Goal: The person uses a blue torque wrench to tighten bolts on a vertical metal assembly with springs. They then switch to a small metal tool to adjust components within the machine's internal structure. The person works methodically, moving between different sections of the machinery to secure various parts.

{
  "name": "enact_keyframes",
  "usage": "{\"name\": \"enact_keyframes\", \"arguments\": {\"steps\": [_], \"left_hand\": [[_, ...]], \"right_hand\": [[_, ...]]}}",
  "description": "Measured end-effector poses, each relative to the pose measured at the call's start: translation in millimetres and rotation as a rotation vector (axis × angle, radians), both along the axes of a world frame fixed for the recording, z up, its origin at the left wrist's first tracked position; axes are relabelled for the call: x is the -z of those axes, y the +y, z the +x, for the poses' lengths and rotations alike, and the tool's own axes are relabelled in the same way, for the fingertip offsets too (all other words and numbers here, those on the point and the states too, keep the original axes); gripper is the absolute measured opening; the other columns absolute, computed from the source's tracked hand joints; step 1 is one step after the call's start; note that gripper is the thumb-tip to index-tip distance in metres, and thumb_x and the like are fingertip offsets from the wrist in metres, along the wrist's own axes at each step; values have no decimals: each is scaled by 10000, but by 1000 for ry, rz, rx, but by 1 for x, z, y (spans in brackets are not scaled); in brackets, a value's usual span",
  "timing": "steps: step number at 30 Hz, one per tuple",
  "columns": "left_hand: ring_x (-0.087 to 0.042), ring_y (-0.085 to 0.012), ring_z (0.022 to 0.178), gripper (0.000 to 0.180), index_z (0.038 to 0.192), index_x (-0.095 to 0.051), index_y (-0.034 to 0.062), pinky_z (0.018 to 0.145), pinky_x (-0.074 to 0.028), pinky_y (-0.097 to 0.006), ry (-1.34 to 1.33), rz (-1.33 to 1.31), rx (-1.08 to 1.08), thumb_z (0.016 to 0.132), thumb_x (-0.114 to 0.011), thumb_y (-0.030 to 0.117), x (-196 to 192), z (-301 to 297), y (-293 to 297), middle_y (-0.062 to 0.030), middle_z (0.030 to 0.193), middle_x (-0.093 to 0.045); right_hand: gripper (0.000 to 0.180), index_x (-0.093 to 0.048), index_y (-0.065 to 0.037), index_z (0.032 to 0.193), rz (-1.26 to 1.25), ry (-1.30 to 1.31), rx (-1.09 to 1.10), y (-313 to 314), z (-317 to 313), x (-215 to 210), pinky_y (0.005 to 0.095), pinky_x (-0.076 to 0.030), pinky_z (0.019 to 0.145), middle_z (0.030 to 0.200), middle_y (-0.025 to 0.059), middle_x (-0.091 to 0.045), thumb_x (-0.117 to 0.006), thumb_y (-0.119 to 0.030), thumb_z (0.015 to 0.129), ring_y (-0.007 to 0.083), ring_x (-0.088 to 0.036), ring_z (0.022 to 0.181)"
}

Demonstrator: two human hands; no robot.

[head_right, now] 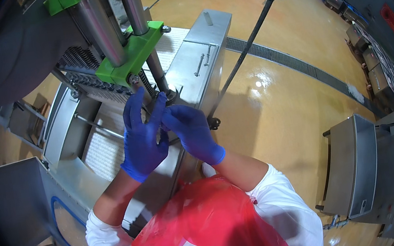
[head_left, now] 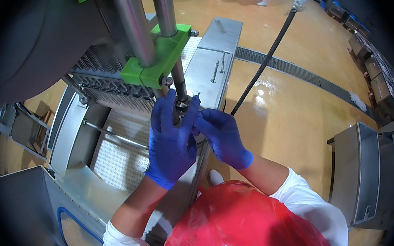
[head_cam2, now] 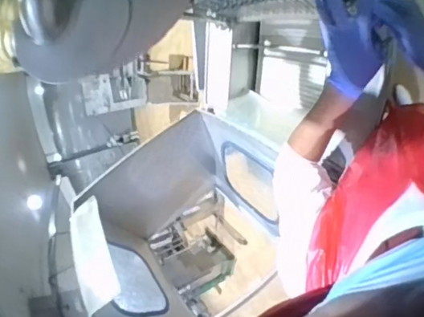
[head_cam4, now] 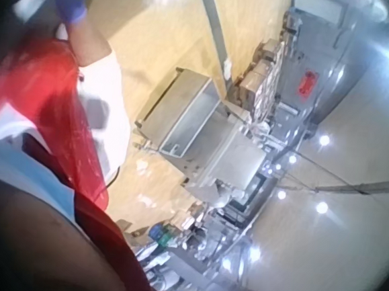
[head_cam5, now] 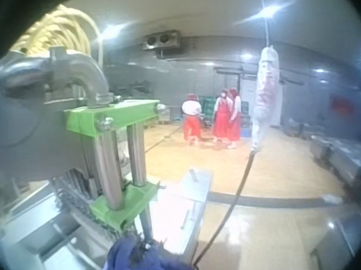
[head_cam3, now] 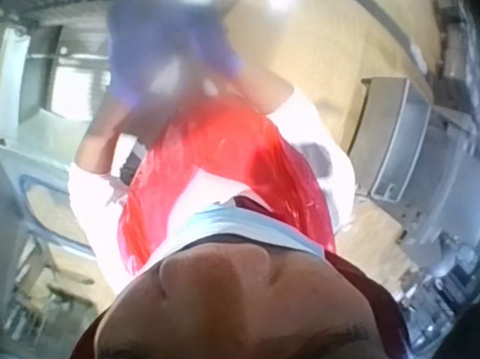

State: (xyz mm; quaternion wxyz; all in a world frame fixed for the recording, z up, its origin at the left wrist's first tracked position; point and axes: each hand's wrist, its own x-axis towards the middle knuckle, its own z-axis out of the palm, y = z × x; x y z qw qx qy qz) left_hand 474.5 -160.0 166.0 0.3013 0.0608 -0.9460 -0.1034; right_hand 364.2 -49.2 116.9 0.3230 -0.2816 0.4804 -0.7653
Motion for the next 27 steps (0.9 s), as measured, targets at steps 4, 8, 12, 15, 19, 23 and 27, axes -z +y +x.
{"name": "enact_keyframes", "arguments": {"steps": [4,8,12,15,19,23,27], "left_hand": [[-321,-504,1388,805,1464,-525,137,1140,-316,-559,69,-16,47,687,-684,-3,4,-3,-1,-279,1541,-290],[-328,-484,1400,823,1463,-528,146,1137,-322,-552,83,4,47,673,-705,0,5,-3,1,-265,1546,-295],[-353,-488,1377,764,1456,-531,137,1136,-344,-543,51,75,83,718,-712,61,2,-5,0,-277,1520,-313],[-333,-475,1408,740,1457,-516,84,1145,-347,-524,138,364,285,744,-716,92,0,-5,2,-282,1526,-306],[-263,-381,1493,821,1515,-420,40,1178,-304,-474,115,612,528,780,-772,140,3,-1,-4,-230,1604,-218],[-211,-328,1520,934,1573,-321,81,1207,-252,-453,89,891,711,796,-827,190,20,-6,-2,-167,1645,-147],[-214,-291,1521,932,1571,-314,66,1214,-247,-438,131,1193,803,799,-826,165,14,-6,12,-146,1650,-102]], "right_hand": [[150,-682,1,1034,8,90,-25,2,-4,-7,263,-491,786,894,17,-673,-614,-115,966,98,-611,835],[149,-669,1,1016,153,447,-12,7,-1,-17,293,-500,792,912,25,-680,-610,-106,929,114,-618,844],[140,-664,8,1041,185,699,-113,14,-16,-25,308,-516,807,959,53,-689,-621,-74,935,135,-641,883],[175,-685,10,1080,17,350,-105,11,-23,-12,310,-522,852,972,53,-696,-627,-34,921,137,-649,931],[185,-679,16,1123,-174,218,-151,12,-22,-2,309,-531,886,1031,65,-687,-640,-20,946,141,-654,984],[132,-666,6,1083,-232,247,-90,7,-13,-17,296,-542,843,1010,50,-683,-631,-20,959,133,-662,944],[101,-650,-11,1072,-153,188,-6,8,-1,-28,271,-550,780,1000,34,-678,-607,-29,982,118,-660,912]]}}
